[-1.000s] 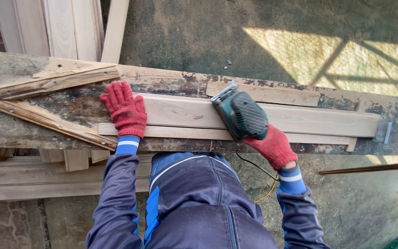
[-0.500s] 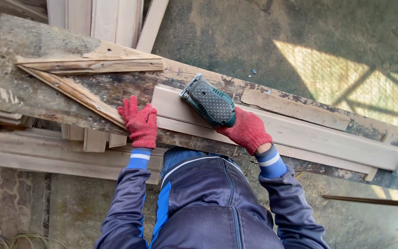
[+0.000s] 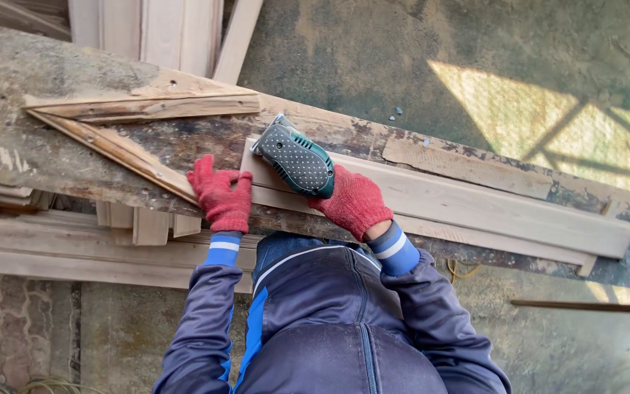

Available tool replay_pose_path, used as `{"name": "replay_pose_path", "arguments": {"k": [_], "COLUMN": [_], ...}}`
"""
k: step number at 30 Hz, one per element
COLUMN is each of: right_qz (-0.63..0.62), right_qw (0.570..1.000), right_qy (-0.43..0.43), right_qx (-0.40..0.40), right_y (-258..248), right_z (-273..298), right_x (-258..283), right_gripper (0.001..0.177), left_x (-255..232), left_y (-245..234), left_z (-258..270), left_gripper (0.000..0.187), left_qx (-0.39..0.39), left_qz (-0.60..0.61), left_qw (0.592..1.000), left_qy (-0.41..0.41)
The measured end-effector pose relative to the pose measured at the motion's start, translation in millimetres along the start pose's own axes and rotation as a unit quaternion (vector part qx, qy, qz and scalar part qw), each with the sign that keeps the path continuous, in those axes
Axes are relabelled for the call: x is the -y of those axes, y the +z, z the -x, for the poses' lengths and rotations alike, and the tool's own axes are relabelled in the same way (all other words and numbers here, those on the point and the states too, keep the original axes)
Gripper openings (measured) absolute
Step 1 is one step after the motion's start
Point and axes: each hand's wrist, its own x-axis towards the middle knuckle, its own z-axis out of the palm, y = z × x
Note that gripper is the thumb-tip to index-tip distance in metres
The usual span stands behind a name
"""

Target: Sanding a wooden board using an orbital sander and hand sandpaper.

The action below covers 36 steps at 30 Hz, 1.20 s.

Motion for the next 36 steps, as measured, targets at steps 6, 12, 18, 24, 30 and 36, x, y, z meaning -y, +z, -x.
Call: {"name": "replay_pose_path", "arguments": {"k": [6,12,18,24,30,36], "right_qz": [-0.039,-0.081,-0.108,-0.161,-0.183,-0.215], "right_qw": [0.998,0.989,0.979,0.957,0.946,0.938], "right_qy": [0.056,0.12,0.158,0.214,0.195,0.197], "right_qx": [-0.007,-0.034,-0.072,-0.112,-0.181,-0.187], "right_y": [-12,-21,-32,-34,-36,-52], "right_z": [34,63,85,117,144,159], "right_x": [-41,-107,-197,-316,-428,-475], "right_gripper": [0.081,0.08,0.078,0.076,0.054,0.044], "left_x": [-14,-3,-26,-7,8,-166], "left_y": [-10,-5,-18,-7,24,118], "left_z": [-10,-10,-16,-24,-31,50], "left_gripper": [0.029,0.03,0.037,0.043,0.061,0.054], "left_qx": [0.046,0.03,0.047,0.048,0.024,-0.123], "left_qz": [0.005,0.001,0.044,-0.018,-0.329,-0.265], "left_qw": [0.993,0.997,0.988,0.983,0.944,0.956], "left_qy": [-0.106,-0.071,-0.139,-0.178,0.014,0.0]}}
